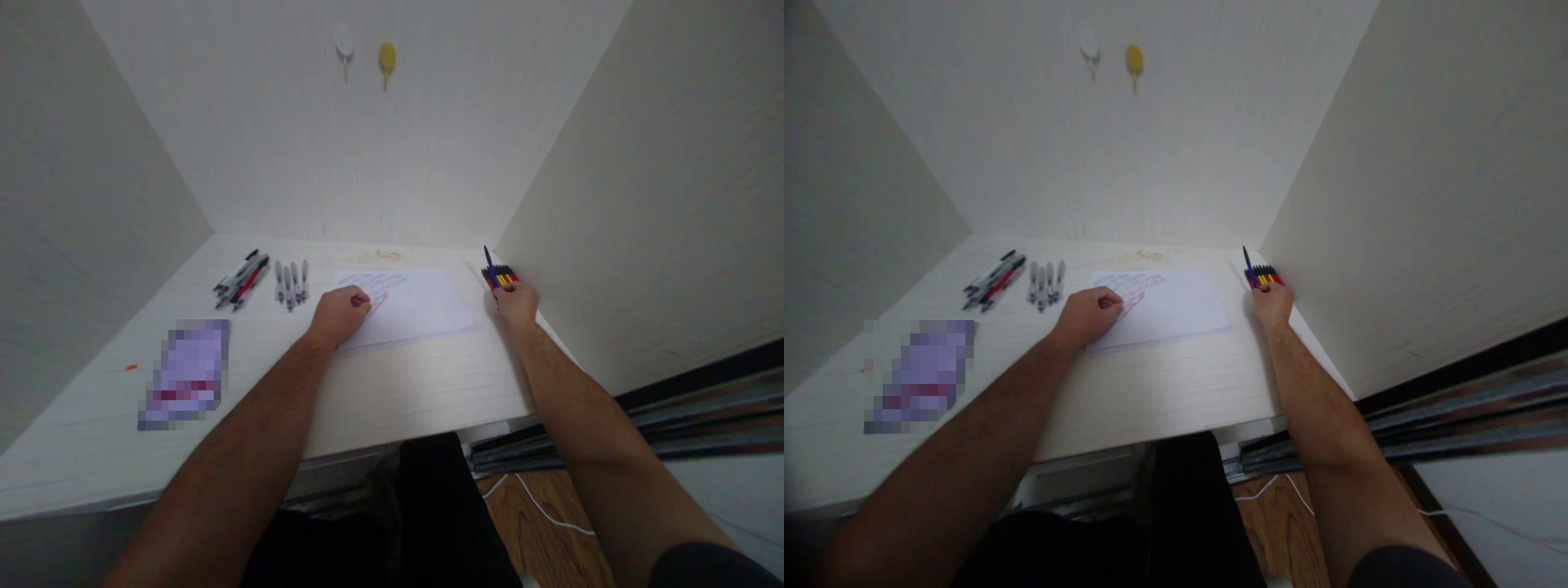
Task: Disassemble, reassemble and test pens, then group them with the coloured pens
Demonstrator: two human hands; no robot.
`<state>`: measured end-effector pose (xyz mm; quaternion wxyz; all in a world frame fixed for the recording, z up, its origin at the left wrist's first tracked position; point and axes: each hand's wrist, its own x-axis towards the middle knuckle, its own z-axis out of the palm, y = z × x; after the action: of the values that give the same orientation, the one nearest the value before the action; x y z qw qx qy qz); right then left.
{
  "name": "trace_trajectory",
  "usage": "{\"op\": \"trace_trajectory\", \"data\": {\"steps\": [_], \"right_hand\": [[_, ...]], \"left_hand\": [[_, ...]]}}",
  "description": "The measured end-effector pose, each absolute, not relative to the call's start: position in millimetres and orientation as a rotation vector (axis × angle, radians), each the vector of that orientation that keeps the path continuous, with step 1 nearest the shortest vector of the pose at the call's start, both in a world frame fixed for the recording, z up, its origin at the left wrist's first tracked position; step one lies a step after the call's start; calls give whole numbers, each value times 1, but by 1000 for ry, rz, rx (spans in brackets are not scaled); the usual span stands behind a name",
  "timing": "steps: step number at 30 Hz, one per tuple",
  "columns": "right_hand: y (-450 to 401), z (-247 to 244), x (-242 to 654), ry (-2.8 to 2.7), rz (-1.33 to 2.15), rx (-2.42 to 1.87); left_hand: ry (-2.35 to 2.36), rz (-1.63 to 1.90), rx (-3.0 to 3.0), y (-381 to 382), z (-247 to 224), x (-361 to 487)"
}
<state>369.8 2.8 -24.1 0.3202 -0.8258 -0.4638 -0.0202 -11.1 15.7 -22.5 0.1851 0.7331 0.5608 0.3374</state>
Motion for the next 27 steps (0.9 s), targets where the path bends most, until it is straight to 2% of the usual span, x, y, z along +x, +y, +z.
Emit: {"op": "trace_trajectory", "data": {"steps": [7,27], "right_hand": [[-2,-23,387,-1139,-134,-2026],[3,-20,381,-1309,-287,-2412]], "left_hand": [[1586,915,2072,15,-21,-11],[1664,798,2108,12,-15,-10]]}}
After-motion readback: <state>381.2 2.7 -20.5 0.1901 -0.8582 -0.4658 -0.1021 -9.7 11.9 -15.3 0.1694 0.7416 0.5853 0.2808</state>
